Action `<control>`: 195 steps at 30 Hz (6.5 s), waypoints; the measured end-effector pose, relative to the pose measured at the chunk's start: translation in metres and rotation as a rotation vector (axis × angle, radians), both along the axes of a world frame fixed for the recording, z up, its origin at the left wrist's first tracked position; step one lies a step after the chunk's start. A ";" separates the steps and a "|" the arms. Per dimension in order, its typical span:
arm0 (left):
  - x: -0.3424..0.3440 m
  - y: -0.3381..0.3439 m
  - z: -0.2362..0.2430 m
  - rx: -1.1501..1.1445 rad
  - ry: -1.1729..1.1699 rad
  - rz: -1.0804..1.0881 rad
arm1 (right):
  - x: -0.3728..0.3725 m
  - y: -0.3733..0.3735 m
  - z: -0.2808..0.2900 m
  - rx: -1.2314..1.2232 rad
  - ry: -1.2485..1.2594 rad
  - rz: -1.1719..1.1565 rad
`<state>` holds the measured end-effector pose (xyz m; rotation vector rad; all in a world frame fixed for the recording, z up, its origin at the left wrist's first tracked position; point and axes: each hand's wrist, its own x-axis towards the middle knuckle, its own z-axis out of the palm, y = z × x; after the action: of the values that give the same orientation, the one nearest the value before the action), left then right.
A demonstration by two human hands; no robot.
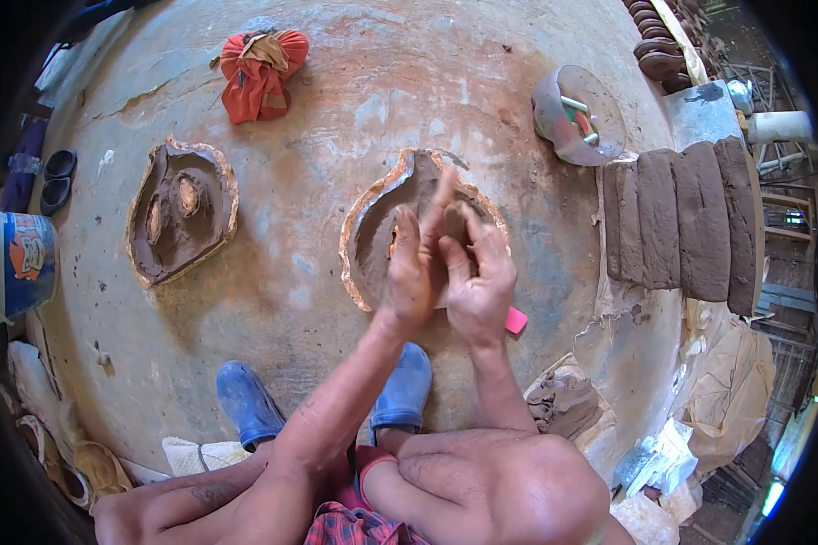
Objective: The person prepares a clay mold and fits a clay base onto a ceramic vessel. They scrape and smooth clay inside a mold using a small tool, roll a piece of clay by hand to form a strip, and then press and smooth the clay strip onto the bottom of a large ceramic object.
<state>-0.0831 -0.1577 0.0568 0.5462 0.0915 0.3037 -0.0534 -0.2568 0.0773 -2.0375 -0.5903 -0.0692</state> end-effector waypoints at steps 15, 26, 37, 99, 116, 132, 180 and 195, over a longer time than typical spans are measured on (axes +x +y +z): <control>-0.034 0.087 -0.143 0.696 0.572 0.208 | 0.087 0.028 -0.050 -0.707 -0.181 0.428; -0.034 0.090 -0.151 0.657 0.563 0.255 | 0.095 0.046 -0.038 -0.940 -0.176 0.657; -0.034 0.090 -0.147 0.653 0.571 0.264 | 0.075 0.036 -0.038 -0.956 -0.107 0.538; -0.034 0.085 -0.146 0.647 0.598 0.301 | -0.030 -0.002 -0.048 -0.576 0.380 0.168; -0.081 0.067 -0.077 1.407 0.578 0.570 | -0.014 -0.007 -0.027 -0.516 0.940 0.174; -0.099 0.019 -0.056 1.910 0.438 0.191 | 0.090 -0.013 -0.063 -0.644 -0.479 0.734; -0.076 0.085 -0.083 1.630 0.635 0.106 | 0.014 0.040 -0.085 -0.830 -0.125 0.223; -0.058 0.092 -0.135 1.214 0.750 0.286 | 0.008 0.067 -0.069 -0.893 -0.022 0.127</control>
<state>-0.1414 -0.0659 -0.0786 1.8489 0.7454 0.4036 -0.0459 -0.1902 0.0087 -2.8462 -0.8612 0.3000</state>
